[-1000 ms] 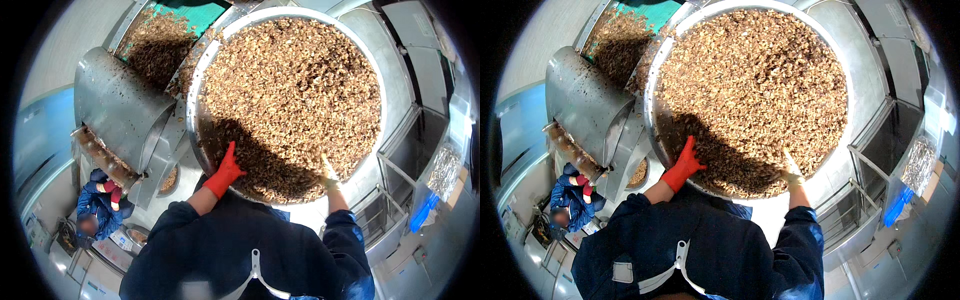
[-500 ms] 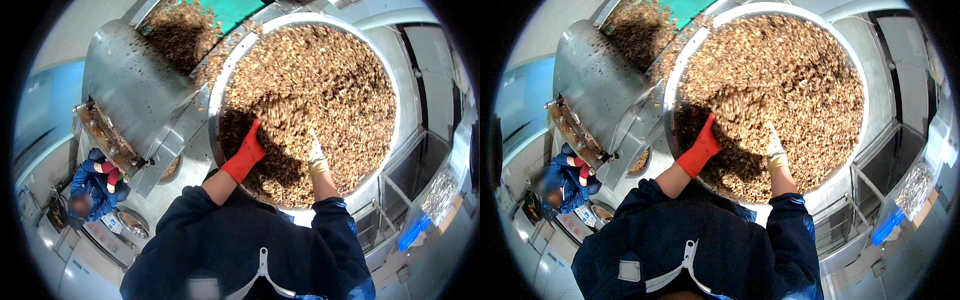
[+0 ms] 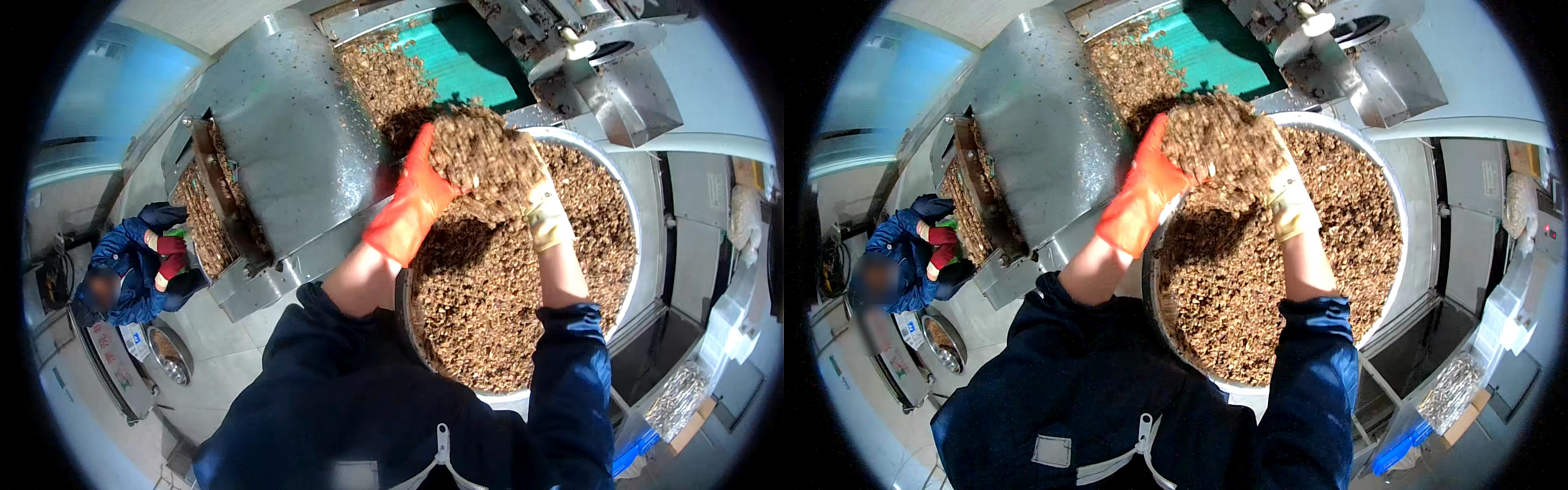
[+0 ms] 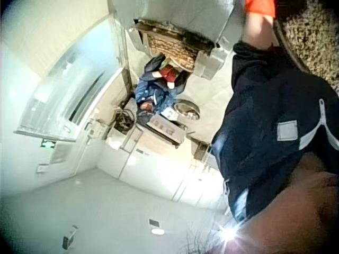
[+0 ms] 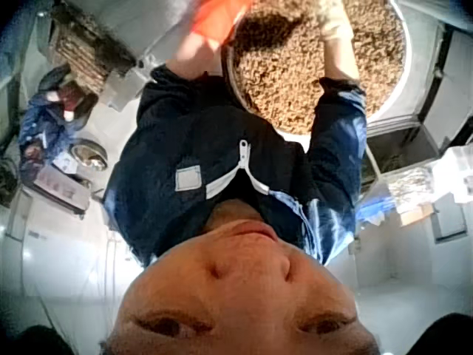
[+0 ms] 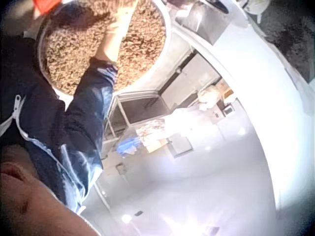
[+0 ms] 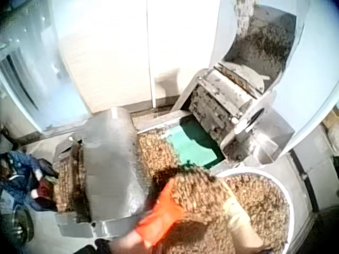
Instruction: The person scoops handfuls of brown herbal material from a large metal basin and spreads them onto a moving conveyor belt of a processing machine until the basin is empty.
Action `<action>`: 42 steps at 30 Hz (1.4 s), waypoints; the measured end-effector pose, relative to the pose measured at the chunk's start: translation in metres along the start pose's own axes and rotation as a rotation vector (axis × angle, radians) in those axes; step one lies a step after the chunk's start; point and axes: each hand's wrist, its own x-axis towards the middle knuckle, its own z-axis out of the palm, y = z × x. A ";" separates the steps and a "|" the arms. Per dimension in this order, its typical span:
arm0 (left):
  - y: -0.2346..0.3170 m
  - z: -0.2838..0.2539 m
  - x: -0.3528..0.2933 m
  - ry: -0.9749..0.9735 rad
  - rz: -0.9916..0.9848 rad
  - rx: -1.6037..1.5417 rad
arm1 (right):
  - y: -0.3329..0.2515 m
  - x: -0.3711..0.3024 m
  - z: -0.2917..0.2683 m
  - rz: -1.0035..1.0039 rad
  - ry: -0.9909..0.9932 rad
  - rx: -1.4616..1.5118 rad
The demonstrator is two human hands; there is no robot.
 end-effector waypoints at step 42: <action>-0.051 -0.112 -0.081 -0.213 0.521 2.132 | -0.123 -0.196 -0.322 -0.087 0.511 -0.981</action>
